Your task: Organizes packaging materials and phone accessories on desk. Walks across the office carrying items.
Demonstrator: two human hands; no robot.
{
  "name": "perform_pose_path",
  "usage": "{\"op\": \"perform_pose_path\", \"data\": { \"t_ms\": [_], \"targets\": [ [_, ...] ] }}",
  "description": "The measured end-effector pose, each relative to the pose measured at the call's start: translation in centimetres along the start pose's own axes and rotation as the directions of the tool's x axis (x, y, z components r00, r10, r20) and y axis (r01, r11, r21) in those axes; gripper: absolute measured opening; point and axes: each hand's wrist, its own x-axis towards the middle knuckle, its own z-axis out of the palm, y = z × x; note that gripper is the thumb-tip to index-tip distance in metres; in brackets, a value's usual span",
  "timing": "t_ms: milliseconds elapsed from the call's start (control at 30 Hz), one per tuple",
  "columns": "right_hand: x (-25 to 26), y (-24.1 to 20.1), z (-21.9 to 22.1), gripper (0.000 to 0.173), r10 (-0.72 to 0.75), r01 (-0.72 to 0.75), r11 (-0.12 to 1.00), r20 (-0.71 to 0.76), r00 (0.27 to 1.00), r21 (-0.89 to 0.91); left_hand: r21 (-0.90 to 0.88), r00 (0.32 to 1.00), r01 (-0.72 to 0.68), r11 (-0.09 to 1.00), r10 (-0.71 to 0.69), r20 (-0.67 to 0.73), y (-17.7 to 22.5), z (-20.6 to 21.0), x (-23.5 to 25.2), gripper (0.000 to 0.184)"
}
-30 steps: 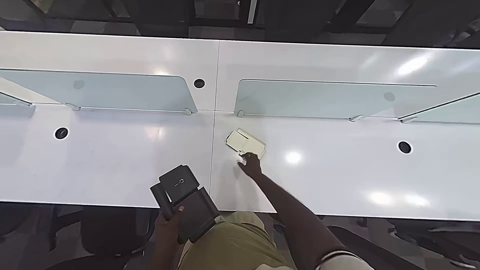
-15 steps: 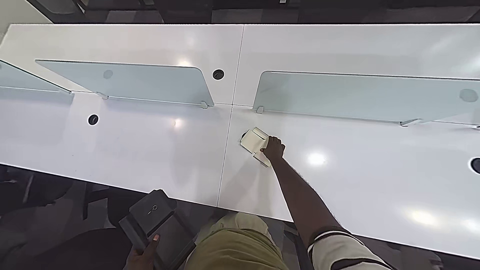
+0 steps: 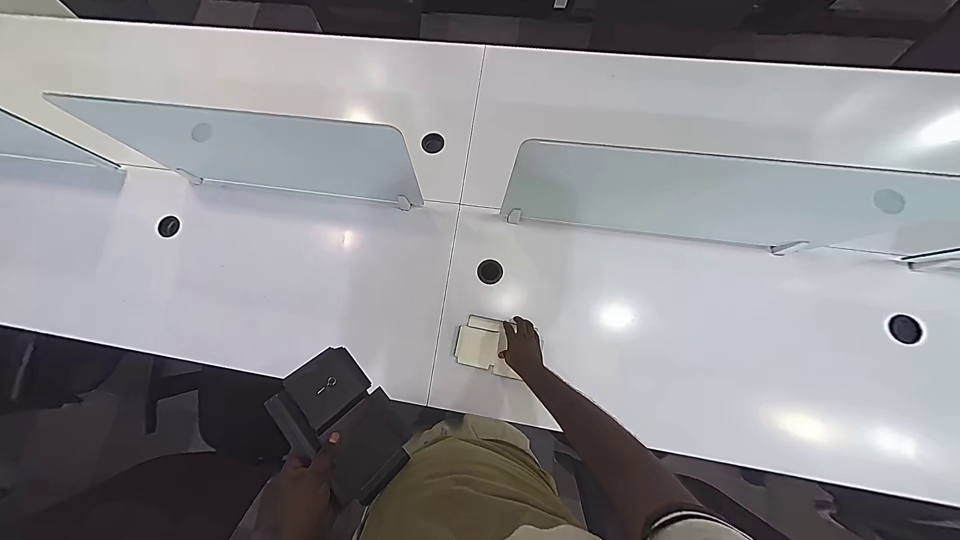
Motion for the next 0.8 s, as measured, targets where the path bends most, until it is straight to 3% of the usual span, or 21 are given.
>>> {"op": "perform_pose_path", "data": {
  "t_ms": [133, 267, 467, 600, 800],
  "targets": [
    [-3.6, -0.9, 2.8, 0.075, -0.106, 0.106, 0.994, -0.007, 0.994, -0.015, -0.058, 0.998, -0.021, 0.998, 0.024, 0.049, -0.3, 0.6, 0.7, 0.031],
    [-5.9, -1.9, 3.7, 0.072, -0.123, 0.128, 0.991, 0.093, 0.988, -0.05, -0.077, 0.996, -0.016, 0.997, 0.022, 0.083, -0.2, 1.6, 0.8, 0.028],
    [-7.7, -2.8, 3.7, 0.044, -0.092, 0.097, 0.995, 0.185, 0.978, -0.019, -0.056, 0.99, -0.014, 0.998, 0.022, 0.141, 0.0, 2.4, 1.1, 0.028],
    [-7.4, -3.0, 2.3, 0.053, -0.007, 0.011, 1.0, 0.174, 0.985, -0.024, -0.034, 0.991, 0.0, 0.999, 0.004, 0.135, 0.2, 2.7, 1.1, 0.033],
    [-7.5, -2.3, 0.6, 0.032, -0.111, 0.099, 0.994, 0.397, 0.911, 0.048, -0.067, 0.99, -0.003, 0.998, 0.012, 0.139, -0.1, 2.7, 1.5, 0.033]
  ]
}}
